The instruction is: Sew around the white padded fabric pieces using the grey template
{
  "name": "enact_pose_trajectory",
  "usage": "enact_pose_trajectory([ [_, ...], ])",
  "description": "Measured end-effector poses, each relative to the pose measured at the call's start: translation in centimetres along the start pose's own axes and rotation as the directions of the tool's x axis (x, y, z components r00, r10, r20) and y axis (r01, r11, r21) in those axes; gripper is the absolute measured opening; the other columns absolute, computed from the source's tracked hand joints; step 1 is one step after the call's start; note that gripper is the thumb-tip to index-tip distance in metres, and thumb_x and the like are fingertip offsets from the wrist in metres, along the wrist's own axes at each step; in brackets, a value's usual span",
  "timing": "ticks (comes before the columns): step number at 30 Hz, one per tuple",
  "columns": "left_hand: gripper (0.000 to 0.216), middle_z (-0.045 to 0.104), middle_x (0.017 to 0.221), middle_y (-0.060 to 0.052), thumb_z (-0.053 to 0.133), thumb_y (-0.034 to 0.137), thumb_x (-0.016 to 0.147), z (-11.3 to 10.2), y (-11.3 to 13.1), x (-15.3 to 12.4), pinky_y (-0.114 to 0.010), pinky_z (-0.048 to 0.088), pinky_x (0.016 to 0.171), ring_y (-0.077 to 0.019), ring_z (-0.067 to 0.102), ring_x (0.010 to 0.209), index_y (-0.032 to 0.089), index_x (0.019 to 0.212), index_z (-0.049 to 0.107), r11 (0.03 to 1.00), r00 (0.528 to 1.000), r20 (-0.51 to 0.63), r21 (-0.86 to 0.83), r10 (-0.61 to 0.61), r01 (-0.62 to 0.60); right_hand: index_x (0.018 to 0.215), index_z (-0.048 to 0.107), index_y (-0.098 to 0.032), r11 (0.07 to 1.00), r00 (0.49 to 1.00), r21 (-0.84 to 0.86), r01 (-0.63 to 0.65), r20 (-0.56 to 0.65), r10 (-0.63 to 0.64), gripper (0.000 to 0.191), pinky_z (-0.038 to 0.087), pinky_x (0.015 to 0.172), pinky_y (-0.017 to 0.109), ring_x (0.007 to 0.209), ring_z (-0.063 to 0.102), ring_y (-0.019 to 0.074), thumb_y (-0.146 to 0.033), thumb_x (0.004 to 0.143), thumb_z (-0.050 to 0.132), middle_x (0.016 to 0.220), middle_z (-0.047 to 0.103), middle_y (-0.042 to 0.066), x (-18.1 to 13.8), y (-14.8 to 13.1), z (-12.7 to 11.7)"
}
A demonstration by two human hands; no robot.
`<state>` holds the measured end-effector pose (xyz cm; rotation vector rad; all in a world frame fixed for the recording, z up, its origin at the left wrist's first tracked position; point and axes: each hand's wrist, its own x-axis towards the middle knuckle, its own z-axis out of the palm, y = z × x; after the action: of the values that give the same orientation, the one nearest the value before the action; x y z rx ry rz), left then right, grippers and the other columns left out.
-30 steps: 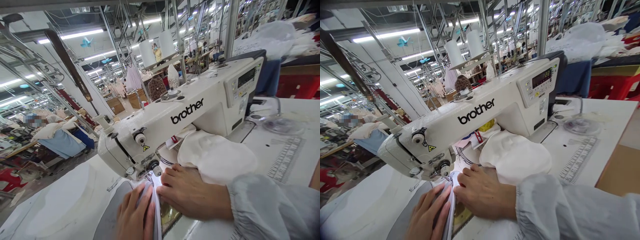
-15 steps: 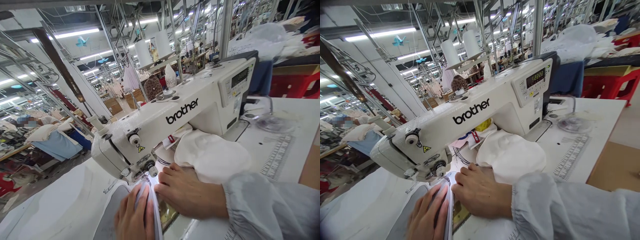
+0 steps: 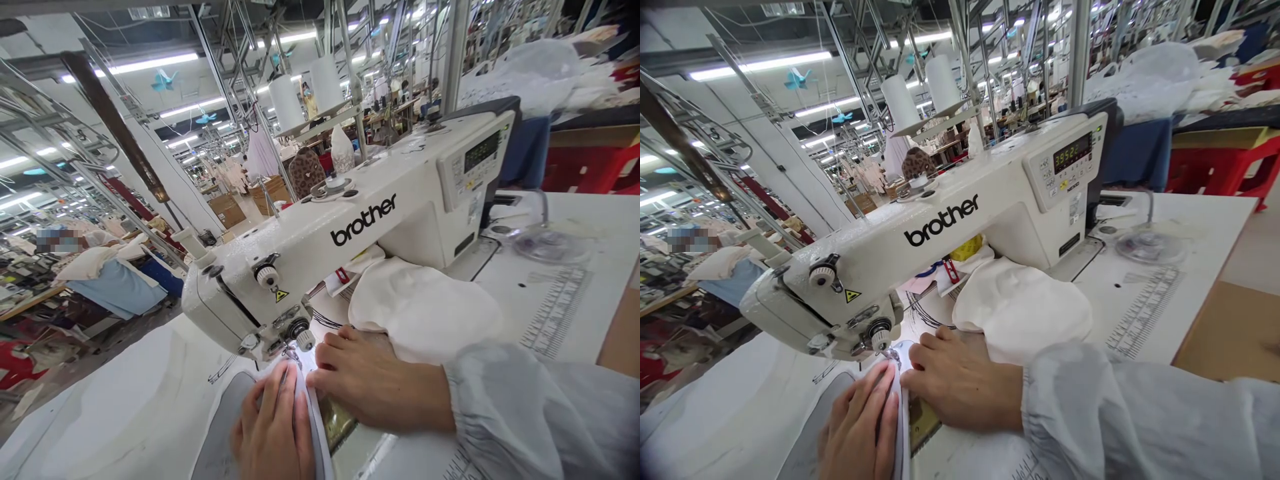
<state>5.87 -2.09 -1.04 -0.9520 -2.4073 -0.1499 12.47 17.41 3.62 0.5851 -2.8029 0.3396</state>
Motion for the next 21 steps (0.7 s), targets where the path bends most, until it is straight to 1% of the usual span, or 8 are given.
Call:
enact_pose_trajectory([
  [3,0.041,0.067,0.129,-0.008,0.035,0.030,0.097,0.3,-0.1,0.0,-0.054,0.053,0.079,-0.0349,0.062,0.109,0.019,0.121,0.066,0.998,1.000,0.005,0.066,-0.018,0.018,0.102,0.061,-0.020,1.000,1.000,-0.001,-0.006,0.003,0.006,0.014,0.036,0.078,0.036,0.089,0.048,0.0199,-0.018,0.099,0.047,0.098,0.060,0.003,0.0,0.0,0.0],
  [4,0.039,0.067,0.129,-0.008,0.037,0.030,0.097,0.4,-0.3,-0.1,-0.053,0.054,0.078,-0.0350,0.063,0.108,0.019,0.122,0.065,0.997,1.000,0.004,0.078,-0.004,0.003,0.102,0.061,-0.020,1.000,1.000,-0.002,-0.008,0.001,0.008,0.015,0.036,0.078,0.036,0.089,0.048,0.0198,-0.018,0.099,0.047,0.098,0.060,0.003,0.0,0.0,0.0],
  [7,0.037,0.067,0.129,-0.006,0.044,0.033,0.095,0.9,-1.7,0.0,-0.046,0.055,0.071,-0.0322,0.066,0.104,0.023,0.126,0.063,0.991,0.995,0.014,0.090,0.102,-0.103,0.103,0.061,-0.021,1.000,1.000,-0.001,-0.010,-0.006,0.010,0.016,0.035,0.079,0.035,0.089,0.048,0.0195,-0.018,0.100,0.046,0.097,0.060,0.003,-0.1,0.0,0.0],
  [9,0.037,0.067,0.130,-0.005,0.045,0.035,0.096,0.8,-2.7,0.2,-0.040,0.054,0.066,-0.0293,0.066,0.103,0.026,0.127,0.062,0.982,0.985,0.049,0.084,0.164,-0.168,0.102,0.061,-0.020,1.000,1.000,0.006,-0.002,-0.005,0.002,0.016,0.034,0.078,0.035,0.088,0.048,0.0192,-0.018,0.100,0.046,0.097,0.059,0.003,-0.1,0.0,0.1],
  [12,0.038,0.065,0.134,-0.001,0.045,0.035,0.096,-0.1,-3.6,0.6,-0.035,0.054,0.069,-0.0240,0.066,0.103,0.026,0.129,0.060,0.975,0.970,0.120,0.041,0.212,-0.218,0.099,0.061,-0.019,1.000,1.000,0.016,0.019,-0.002,-0.019,0.014,0.034,0.078,0.034,0.087,0.048,0.0184,-0.017,0.100,0.047,0.096,0.060,0.003,-0.1,0.1,0.0],
  [14,0.037,0.063,0.136,0.002,0.046,0.035,0.096,-0.8,-3.8,0.8,-0.034,0.053,0.074,-0.0213,0.066,0.103,0.029,0.131,0.059,0.969,0.961,0.131,0.011,0.244,-0.248,0.097,0.061,-0.019,0.999,1.000,0.011,0.030,-0.002,-0.030,0.015,0.033,0.078,0.034,0.087,0.048,0.0182,-0.017,0.100,0.046,0.095,0.060,0.003,-0.1,0.2,-0.1],
  [17,0.036,0.063,0.135,0.005,0.046,0.035,0.096,-1.4,-3.6,0.9,-0.035,0.051,0.079,-0.0205,0.065,0.105,0.032,0.129,0.059,0.972,0.967,0.101,0.003,0.232,-0.234,0.096,0.061,-0.019,0.999,0.999,0.005,0.032,-0.010,-0.032,0.015,0.033,0.077,0.034,0.086,0.048,0.0181,-0.016,0.100,0.047,0.095,0.061,0.003,-0.1,0.1,-0.1],
  [21,0.036,0.064,0.134,0.004,0.044,0.036,0.097,-1.4,-3.0,0.7,-0.037,0.050,0.080,-0.0221,0.065,0.105,0.033,0.130,0.059,0.984,0.979,0.104,0.011,0.174,-0.177,0.095,0.061,-0.019,1.000,1.000,-0.008,0.019,-0.011,-0.019,0.014,0.032,0.075,0.034,0.085,0.048,0.0180,-0.017,0.100,0.047,0.095,0.061,0.003,0.0,0.0,0.0],
])
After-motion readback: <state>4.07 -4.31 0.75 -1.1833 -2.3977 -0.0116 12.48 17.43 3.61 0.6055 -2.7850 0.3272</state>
